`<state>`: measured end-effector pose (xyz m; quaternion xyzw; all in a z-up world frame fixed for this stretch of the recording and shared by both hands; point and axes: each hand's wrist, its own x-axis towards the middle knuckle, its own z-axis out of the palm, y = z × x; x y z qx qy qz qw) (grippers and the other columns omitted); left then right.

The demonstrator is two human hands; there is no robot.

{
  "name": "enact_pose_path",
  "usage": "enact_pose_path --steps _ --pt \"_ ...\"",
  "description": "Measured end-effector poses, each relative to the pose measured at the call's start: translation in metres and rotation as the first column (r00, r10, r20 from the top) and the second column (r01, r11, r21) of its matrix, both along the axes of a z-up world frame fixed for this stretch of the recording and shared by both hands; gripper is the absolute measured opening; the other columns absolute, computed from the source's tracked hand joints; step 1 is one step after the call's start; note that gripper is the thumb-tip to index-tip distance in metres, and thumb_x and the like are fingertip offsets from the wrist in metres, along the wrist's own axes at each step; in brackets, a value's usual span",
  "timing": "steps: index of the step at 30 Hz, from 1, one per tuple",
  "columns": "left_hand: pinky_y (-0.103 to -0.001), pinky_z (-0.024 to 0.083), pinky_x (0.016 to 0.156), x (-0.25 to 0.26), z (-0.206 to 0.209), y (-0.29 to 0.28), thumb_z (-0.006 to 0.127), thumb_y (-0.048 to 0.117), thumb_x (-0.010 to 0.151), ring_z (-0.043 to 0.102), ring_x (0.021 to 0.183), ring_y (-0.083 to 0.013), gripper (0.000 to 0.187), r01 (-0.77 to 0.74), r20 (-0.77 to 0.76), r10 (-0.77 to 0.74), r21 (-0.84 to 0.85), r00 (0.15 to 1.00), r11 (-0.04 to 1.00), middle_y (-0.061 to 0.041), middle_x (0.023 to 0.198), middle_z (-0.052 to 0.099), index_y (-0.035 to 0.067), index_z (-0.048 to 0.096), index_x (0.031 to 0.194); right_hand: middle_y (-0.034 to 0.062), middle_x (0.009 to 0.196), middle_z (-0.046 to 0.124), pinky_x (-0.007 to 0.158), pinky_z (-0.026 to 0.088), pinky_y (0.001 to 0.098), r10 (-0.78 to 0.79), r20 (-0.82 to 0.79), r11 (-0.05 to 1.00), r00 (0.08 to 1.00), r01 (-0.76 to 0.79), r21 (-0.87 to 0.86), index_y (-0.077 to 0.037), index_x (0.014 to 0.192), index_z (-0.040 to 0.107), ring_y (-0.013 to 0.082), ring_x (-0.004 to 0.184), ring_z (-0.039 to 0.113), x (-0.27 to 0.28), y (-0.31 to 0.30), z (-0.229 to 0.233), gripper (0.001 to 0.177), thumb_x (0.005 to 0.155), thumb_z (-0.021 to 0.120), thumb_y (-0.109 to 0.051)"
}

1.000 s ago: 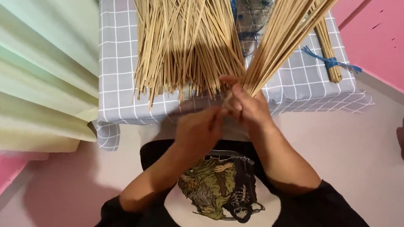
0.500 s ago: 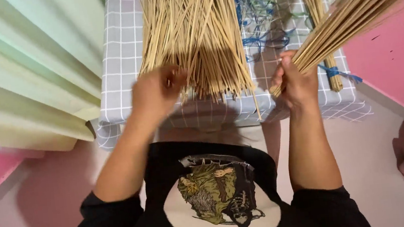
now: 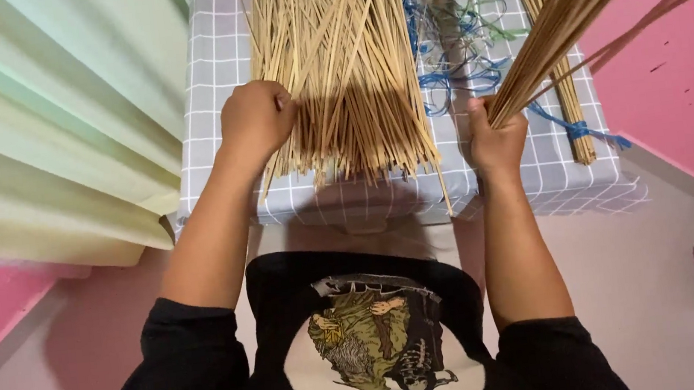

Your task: Gathering, aligning, and bundling wooden sticks using plastic ties on a low table.

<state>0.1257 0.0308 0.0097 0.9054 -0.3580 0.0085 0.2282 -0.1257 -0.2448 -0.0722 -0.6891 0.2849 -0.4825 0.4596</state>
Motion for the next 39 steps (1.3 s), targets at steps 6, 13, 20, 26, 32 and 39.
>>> enact_pose_path --steps 6,13,20,26,32,39 --pt "-0.055 0.056 0.070 -0.020 0.020 0.002 0.058 0.021 0.095 0.073 0.082 -0.0460 0.017 -0.026 -0.098 0.011 -0.159 0.995 0.987 -0.016 0.075 0.070 0.006 0.066 0.094 0.0033 0.063 0.057 0.060 0.045 0.0272 0.005 0.035 1.000 0.999 -0.006 0.027 -0.007 0.095 0.075 0.0118 0.059 0.052 -0.003 0.011 0.004 0.004 0.097 0.078 -0.009" --pt "-0.055 0.055 0.069 -0.047 0.049 0.016 0.055 0.017 0.101 0.072 0.081 -0.0477 0.016 -0.037 -0.153 -0.009 -0.299 0.988 0.954 -0.022 0.072 0.069 0.002 0.061 0.100 0.0006 0.062 0.056 0.059 0.043 0.0244 0.031 0.041 0.999 0.999 -0.033 0.039 -0.007 0.096 0.075 0.0101 0.058 0.053 -0.005 0.008 0.004 0.002 0.097 0.077 -0.008" --pt "-0.031 0.045 0.054 -0.066 0.039 0.018 0.060 0.017 0.102 0.057 0.056 -0.0183 0.019 -0.028 -0.217 -0.135 -0.614 0.967 0.789 -0.007 0.060 0.059 0.005 0.074 0.101 0.0031 0.062 0.057 0.059 0.045 0.0276 0.034 0.038 0.999 0.999 -0.034 -0.005 -0.006 0.096 0.074 0.0122 0.056 0.054 -0.005 0.009 0.006 0.005 0.100 0.075 -0.009" --pt "-0.035 0.044 0.055 -0.107 0.029 -0.005 0.055 0.009 0.104 0.055 0.057 -0.0224 0.023 0.016 -0.169 -0.233 -0.778 0.958 0.628 -0.018 0.068 0.061 -0.001 0.075 0.100 0.0031 0.064 0.057 0.059 0.046 0.0285 0.057 0.054 0.998 0.997 -0.058 0.006 -0.006 0.098 0.073 0.0118 0.058 0.055 -0.014 0.028 0.036 0.008 0.102 0.073 -0.013" --pt "-0.041 0.050 0.062 -0.180 0.004 -0.048 0.062 0.020 0.104 0.063 0.065 -0.0312 0.021 0.184 -0.010 -0.428 -0.894 0.904 0.409 -0.017 0.079 0.062 0.004 0.074 0.109 -0.0005 0.060 0.056 0.041 0.043 0.0276 0.432 0.106 0.853 0.896 -0.444 0.276 -0.014 0.099 0.063 0.0106 0.046 0.052 -0.024 0.102 0.053 0.018 0.096 0.072 -0.030" --pt "-0.038 0.036 0.105 -0.209 -0.014 -0.051 0.055 0.023 0.106 0.047 0.119 -0.0233 0.022 0.133 -0.071 -0.710 -0.965 0.701 0.227 -0.012 0.137 0.047 0.010 0.072 0.103 0.0072 0.049 0.048 0.042 0.040 0.0262 0.574 0.264 0.753 0.775 -0.627 0.201 -0.006 0.085 0.061 0.0146 0.041 0.045 -0.036 0.101 -0.005 0.026 0.103 0.066 -0.024"
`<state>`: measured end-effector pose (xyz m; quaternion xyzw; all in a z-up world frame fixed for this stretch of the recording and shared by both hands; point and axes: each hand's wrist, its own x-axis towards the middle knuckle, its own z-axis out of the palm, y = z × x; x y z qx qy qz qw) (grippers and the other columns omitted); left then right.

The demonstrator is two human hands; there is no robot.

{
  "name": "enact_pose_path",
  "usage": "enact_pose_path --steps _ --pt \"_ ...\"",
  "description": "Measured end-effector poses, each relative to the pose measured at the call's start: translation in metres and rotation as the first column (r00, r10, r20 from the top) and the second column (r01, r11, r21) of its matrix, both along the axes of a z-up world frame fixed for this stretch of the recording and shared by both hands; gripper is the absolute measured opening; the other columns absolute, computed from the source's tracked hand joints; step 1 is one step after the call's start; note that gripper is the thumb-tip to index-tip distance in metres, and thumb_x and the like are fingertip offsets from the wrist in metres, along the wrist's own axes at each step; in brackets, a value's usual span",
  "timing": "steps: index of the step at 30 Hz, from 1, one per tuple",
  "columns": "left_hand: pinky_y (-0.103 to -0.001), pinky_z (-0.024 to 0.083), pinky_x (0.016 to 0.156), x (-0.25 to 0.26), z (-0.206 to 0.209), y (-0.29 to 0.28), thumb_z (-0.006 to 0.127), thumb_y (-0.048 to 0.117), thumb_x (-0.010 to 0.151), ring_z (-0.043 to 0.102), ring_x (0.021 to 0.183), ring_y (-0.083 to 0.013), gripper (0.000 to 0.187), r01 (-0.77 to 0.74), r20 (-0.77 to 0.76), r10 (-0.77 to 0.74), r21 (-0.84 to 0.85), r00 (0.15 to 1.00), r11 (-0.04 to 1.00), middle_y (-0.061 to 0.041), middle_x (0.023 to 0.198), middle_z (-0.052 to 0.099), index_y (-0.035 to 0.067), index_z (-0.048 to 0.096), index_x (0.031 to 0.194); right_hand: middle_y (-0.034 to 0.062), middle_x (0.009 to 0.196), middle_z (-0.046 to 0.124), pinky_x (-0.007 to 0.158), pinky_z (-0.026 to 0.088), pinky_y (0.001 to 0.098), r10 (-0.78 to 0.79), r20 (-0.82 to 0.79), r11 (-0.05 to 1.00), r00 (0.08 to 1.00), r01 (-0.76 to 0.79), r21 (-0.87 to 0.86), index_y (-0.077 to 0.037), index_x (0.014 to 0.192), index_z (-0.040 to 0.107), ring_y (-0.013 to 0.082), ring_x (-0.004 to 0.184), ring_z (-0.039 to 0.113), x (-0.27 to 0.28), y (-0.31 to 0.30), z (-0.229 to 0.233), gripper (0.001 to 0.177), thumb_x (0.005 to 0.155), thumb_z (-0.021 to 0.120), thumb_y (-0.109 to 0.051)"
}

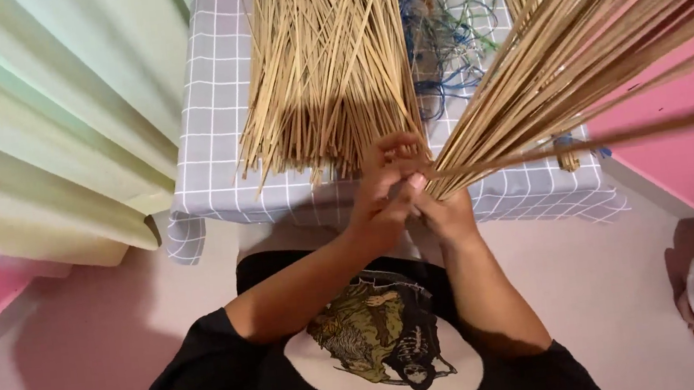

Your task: Gathering, aligning, and bundling wooden sticks using plastic ties on a low table.

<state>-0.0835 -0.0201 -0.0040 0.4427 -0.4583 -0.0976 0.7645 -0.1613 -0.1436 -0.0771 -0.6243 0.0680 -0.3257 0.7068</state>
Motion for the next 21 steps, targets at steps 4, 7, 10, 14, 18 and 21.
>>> enact_pose_path --steps 4,7,10,14,18,21 --pt "-0.040 0.034 0.107 0.004 0.001 -0.003 0.054 0.029 0.107 0.044 0.124 -0.0257 0.028 0.114 -0.090 -0.108 0.056 0.990 0.992 -0.016 0.144 0.041 0.006 0.070 0.102 0.0075 0.051 0.052 0.045 0.043 0.0261 0.038 0.010 0.999 0.999 -0.038 -0.014 -0.006 0.078 0.059 0.0137 0.044 0.048 -0.008 0.013 0.039 0.028 0.100 0.070 -0.018" --pt "-0.035 0.043 0.098 0.013 -0.008 -0.005 0.057 0.026 0.107 0.054 0.121 -0.0225 0.026 0.214 -0.181 -0.201 0.054 0.963 0.975 -0.014 0.133 0.054 0.004 0.070 0.100 0.0096 0.052 0.049 0.045 0.045 0.0297 0.121 0.001 0.991 0.993 -0.121 -0.060 -0.005 0.075 0.059 0.0172 0.043 0.047 -0.010 0.004 0.030 0.025 0.094 0.075 -0.009" --pt "-0.034 0.061 0.076 0.020 -0.007 -0.001 0.061 0.015 0.105 0.060 0.107 -0.0245 0.019 0.158 -0.262 -0.131 0.083 0.956 0.984 -0.022 0.118 0.061 -0.004 0.067 0.105 0.0079 0.050 0.052 0.044 0.044 0.0274 0.130 -0.013 0.988 0.991 -0.130 -0.086 -0.006 0.072 0.061 0.0126 0.043 0.047 -0.015 -0.001 0.013 0.029 0.097 0.072 -0.013" --pt "-0.047 0.056 0.091 0.020 0.007 0.003 0.067 0.020 0.103 0.067 0.111 -0.0312 0.031 -0.029 -0.058 0.038 0.136 0.998 0.990 -0.020 0.119 0.068 0.001 0.066 0.127 0.0098 0.071 0.064 0.065 0.052 0.0319 0.069 -0.181 0.996 0.981 -0.079 -0.048 -0.004 0.088 0.066 0.0161 0.069 0.061 -0.014 0.013 0.012 0.017 0.091 0.081 -0.011" --pt "-0.043 0.056 0.092 0.015 0.015 0.007 0.067 0.019 0.103 0.067 0.108 -0.0196 0.028 -0.020 -0.140 0.041 0.152 0.989 0.988 -0.014 0.112 0.074 0.003 0.068 0.127 0.0140 0.065 0.066 0.060 0.054 0.0319 0.120 -0.222 0.992 0.968 -0.109 0.060 -0.001 0.092 0.066 0.0208 0.060 0.067 0.001 0.039 0.050 0.014 0.094 0.077 -0.010" --pt "-0.048 0.055 0.092 0.025 -0.001 0.006 0.060 0.015 0.106 0.069 0.111 -0.0305 0.028 0.002 -0.100 0.015 0.173 0.995 0.985 -0.022 0.114 0.074 0.002 0.068 0.130 0.0104 0.076 0.068 0.072 0.055 0.0338 0.079 -0.233 0.981 0.969 -0.035 0.190 -0.002 0.090 0.065 0.0165 0.074 0.066 -0.009 0.079 0.103 0.018 0.087 0.081 -0.010"
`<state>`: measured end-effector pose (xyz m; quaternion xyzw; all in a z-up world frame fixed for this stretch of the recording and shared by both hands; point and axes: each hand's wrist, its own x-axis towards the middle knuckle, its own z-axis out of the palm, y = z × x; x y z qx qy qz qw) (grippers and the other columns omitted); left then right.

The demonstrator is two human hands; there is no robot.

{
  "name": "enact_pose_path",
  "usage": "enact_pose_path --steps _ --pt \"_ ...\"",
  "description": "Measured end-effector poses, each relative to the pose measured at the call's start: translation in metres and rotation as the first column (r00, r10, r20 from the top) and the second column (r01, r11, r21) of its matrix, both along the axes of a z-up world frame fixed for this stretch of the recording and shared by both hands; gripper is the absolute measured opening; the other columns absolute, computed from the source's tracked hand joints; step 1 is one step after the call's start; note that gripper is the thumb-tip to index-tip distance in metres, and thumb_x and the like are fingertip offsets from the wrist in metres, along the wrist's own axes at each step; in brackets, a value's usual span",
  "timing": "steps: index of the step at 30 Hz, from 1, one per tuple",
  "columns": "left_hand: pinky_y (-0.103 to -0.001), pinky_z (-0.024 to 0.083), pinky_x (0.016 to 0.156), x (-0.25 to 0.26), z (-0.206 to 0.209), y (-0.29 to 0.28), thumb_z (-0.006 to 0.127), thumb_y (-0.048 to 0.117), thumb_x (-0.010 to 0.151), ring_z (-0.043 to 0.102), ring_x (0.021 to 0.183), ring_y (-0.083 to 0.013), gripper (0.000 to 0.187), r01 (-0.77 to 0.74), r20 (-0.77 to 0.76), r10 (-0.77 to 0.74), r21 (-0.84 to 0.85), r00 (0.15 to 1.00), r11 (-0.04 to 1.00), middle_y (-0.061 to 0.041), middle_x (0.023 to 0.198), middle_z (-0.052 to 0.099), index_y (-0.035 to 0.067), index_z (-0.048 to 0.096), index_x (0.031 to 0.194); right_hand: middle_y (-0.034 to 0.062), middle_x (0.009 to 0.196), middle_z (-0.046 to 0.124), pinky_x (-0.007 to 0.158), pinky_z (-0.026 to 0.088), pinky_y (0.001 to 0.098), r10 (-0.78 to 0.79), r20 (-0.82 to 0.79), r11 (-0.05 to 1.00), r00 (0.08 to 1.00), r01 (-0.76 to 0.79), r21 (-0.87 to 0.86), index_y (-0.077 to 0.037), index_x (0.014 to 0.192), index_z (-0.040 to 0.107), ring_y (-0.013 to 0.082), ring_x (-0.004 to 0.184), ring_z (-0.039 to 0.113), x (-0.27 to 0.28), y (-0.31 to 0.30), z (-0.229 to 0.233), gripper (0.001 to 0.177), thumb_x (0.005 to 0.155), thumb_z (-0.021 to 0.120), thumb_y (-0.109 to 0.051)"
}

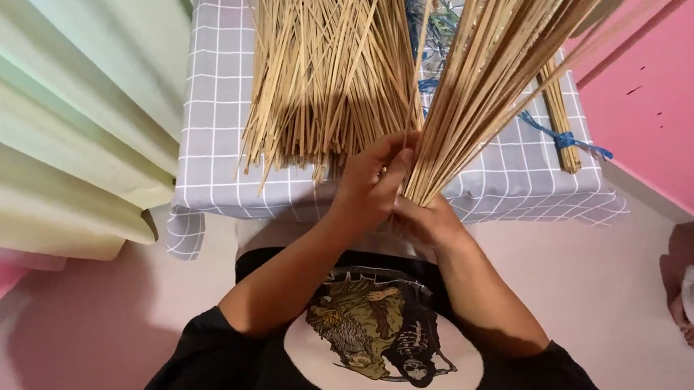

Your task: Gathering, aligning, and bundling wooden sticks using plastic ties on a low table.

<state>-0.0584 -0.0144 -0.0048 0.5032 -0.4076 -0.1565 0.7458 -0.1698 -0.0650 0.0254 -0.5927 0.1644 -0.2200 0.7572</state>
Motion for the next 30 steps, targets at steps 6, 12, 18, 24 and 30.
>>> enact_pose_path --steps 6,12,18,24,30 --pt "-0.056 0.052 0.099 -0.004 -0.003 -0.003 0.059 0.016 0.108 0.066 0.117 -0.0383 0.032 0.029 -0.077 -0.033 -0.057 0.996 0.998 -0.026 0.117 0.072 -0.001 0.064 0.134 0.0207 0.068 0.069 0.065 0.055 0.0380 0.092 0.135 0.995 0.987 -0.097 0.034 0.003 0.088 0.068 0.0278 0.066 0.073 -0.004 -0.041 -0.093 0.015 0.086 0.080 -0.006" --pt "-0.053 0.055 0.095 -0.002 0.012 0.010 0.066 0.015 0.104 0.068 0.115 -0.0372 0.032 -0.034 -0.006 0.034 0.015 0.999 0.999 -0.025 0.116 0.073 -0.001 0.067 0.132 0.0215 0.078 0.071 0.071 0.058 0.0397 0.127 0.249 0.988 0.960 -0.145 0.054 0.005 0.096 0.069 0.0293 0.073 0.073 0.014 -0.036 -0.073 0.019 0.081 0.079 -0.003" --pt "-0.036 0.058 0.088 0.010 0.029 0.030 0.064 -0.004 0.098 0.075 0.087 -0.0304 0.033 -0.203 0.562 0.139 0.053 0.816 0.978 -0.019 0.095 0.073 -0.005 0.063 0.131 0.0186 0.073 0.068 0.043 0.051 0.0431 0.072 0.129 0.968 0.989 -0.100 0.229 -0.006 0.109 0.058 0.0300 0.048 0.066 0.016 -0.042 -0.112 0.031 0.086 0.078 -0.003" --pt "-0.035 0.061 0.075 0.006 0.011 0.013 0.076 0.007 0.093 0.077 0.083 -0.0227 0.013 -0.281 0.142 0.276 0.013 0.951 0.960 -0.012 0.087 0.078 0.006 0.080 0.105 0.0205 0.105 0.074 0.069 0.059 0.0500 0.038 0.070 0.973 0.997 -0.053 0.227 -0.005 0.124 0.058 0.0320 0.080 0.073 0.021 -0.051 -0.156 0.054 0.078 0.084 -0.001" --pt "-0.034 0.060 0.066 0.005 0.009 0.016 0.087 0.025 0.086 0.073 0.074 -0.0187 0.031 -0.289 0.033 0.287 0.151 0.957 0.945 -0.011 0.085 0.078 0.006 0.078 0.109 0.0119 0.063 0.058 0.041 0.039 0.0340 0.081 0.115 0.979 0.990 -0.101 0.179 -0.009 0.103 0.057 0.0187 0.044 0.051 0.024 -0.040 -0.103 0.032 0.084 0.082 -0.003"
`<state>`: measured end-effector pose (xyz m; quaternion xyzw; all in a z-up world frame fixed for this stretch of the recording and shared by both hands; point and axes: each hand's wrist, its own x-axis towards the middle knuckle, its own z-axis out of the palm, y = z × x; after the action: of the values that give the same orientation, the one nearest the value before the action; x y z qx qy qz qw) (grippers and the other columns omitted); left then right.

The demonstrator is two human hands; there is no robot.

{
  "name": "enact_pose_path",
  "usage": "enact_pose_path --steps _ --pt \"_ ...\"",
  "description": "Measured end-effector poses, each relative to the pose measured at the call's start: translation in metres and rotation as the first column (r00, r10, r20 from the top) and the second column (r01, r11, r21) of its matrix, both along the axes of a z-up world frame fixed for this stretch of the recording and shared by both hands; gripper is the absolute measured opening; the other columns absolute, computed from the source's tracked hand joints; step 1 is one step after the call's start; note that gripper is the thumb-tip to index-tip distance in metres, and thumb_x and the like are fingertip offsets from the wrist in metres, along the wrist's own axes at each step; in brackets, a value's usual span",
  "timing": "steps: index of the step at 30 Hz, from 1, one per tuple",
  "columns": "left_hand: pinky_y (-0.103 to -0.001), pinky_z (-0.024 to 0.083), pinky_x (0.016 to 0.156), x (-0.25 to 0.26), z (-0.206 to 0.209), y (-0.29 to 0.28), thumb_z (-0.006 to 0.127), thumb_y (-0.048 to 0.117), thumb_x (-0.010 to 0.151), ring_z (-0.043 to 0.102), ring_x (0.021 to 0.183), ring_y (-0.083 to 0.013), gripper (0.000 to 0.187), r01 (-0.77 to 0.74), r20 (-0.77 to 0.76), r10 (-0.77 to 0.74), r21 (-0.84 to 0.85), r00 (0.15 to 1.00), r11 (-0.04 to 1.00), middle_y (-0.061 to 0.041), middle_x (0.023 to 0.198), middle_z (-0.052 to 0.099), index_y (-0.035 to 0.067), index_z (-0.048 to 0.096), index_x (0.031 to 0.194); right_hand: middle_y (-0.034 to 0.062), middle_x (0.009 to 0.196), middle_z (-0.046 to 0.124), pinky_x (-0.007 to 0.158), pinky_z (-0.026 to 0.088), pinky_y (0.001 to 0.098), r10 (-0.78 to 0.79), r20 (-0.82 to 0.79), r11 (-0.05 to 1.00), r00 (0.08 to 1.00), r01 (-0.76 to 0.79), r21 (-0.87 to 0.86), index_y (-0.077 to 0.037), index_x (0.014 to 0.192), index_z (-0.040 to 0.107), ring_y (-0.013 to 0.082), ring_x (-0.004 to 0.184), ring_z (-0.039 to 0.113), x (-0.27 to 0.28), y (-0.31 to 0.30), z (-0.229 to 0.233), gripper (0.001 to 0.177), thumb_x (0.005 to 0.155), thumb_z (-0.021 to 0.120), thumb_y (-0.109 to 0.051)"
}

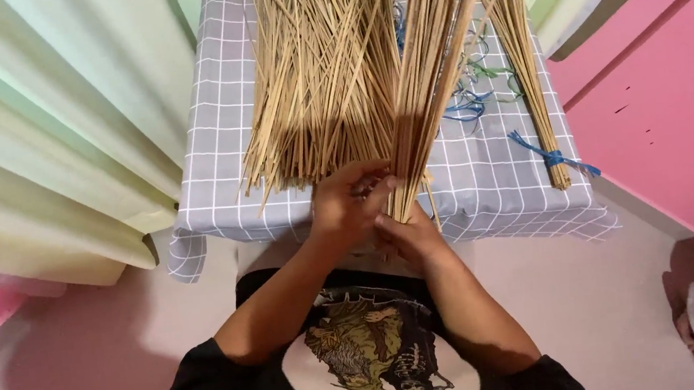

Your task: Gathering, aligning, and bundling wooden sticks using plastic ties on a low table.

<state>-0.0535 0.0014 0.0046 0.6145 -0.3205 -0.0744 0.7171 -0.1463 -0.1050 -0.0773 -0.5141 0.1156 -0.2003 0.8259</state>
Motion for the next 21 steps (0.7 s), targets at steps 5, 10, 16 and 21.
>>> enact_pose_path --steps 5,10,16,21 --pt "-0.040 0.061 0.070 0.008 -0.005 0.003 0.085 0.019 0.086 0.074 0.078 -0.0250 0.038 0.031 -0.064 -0.029 0.031 0.998 0.999 -0.016 0.090 0.077 0.004 0.074 0.120 0.0088 0.060 0.060 0.046 0.041 0.0299 -0.050 -0.015 0.985 0.999 0.047 -0.165 -0.007 0.092 0.058 0.0144 0.048 0.054 0.001 0.019 0.056 0.030 0.082 0.086 -0.009" --pt "-0.038 0.060 0.072 0.009 -0.007 0.005 0.084 0.010 0.083 0.068 0.076 -0.0193 0.037 0.042 -0.119 -0.036 0.051 0.992 0.998 -0.011 0.084 0.074 0.003 0.074 0.118 0.0121 0.056 0.062 0.048 0.047 0.0300 -0.003 -0.063 0.982 0.998 -0.009 -0.189 -0.003 0.082 0.065 0.0174 0.048 0.060 -0.001 0.001 0.004 0.017 0.086 0.081 -0.006" --pt "-0.035 0.058 0.061 0.009 -0.016 0.002 0.082 0.013 0.085 0.066 0.068 -0.0149 0.021 -0.023 -0.153 0.032 0.063 0.988 0.998 -0.008 0.073 0.067 0.008 0.076 0.104 0.0144 0.073 0.071 0.059 0.056 0.0384 -0.016 -0.065 0.988 0.998 0.006 -0.153 0.001 0.093 0.069 0.0198 0.060 0.067 -0.003 0.012 0.031 0.013 0.085 0.079 -0.002" --pt "-0.036 0.061 0.076 0.006 -0.005 0.007 0.089 0.007 0.078 0.066 0.084 -0.0153 0.030 0.176 -0.387 -0.200 -0.097 0.900 0.980 -0.007 0.086 0.068 0.002 0.073 0.102 0.0089 0.074 0.070 0.057 0.056 0.0390 0.038 0.039 0.983 0.999 -0.030 -0.183 -0.004 0.104 0.062 0.0179 0.059 0.065 -0.005 0.017 0.047 0.032 0.080 0.082 0.001"
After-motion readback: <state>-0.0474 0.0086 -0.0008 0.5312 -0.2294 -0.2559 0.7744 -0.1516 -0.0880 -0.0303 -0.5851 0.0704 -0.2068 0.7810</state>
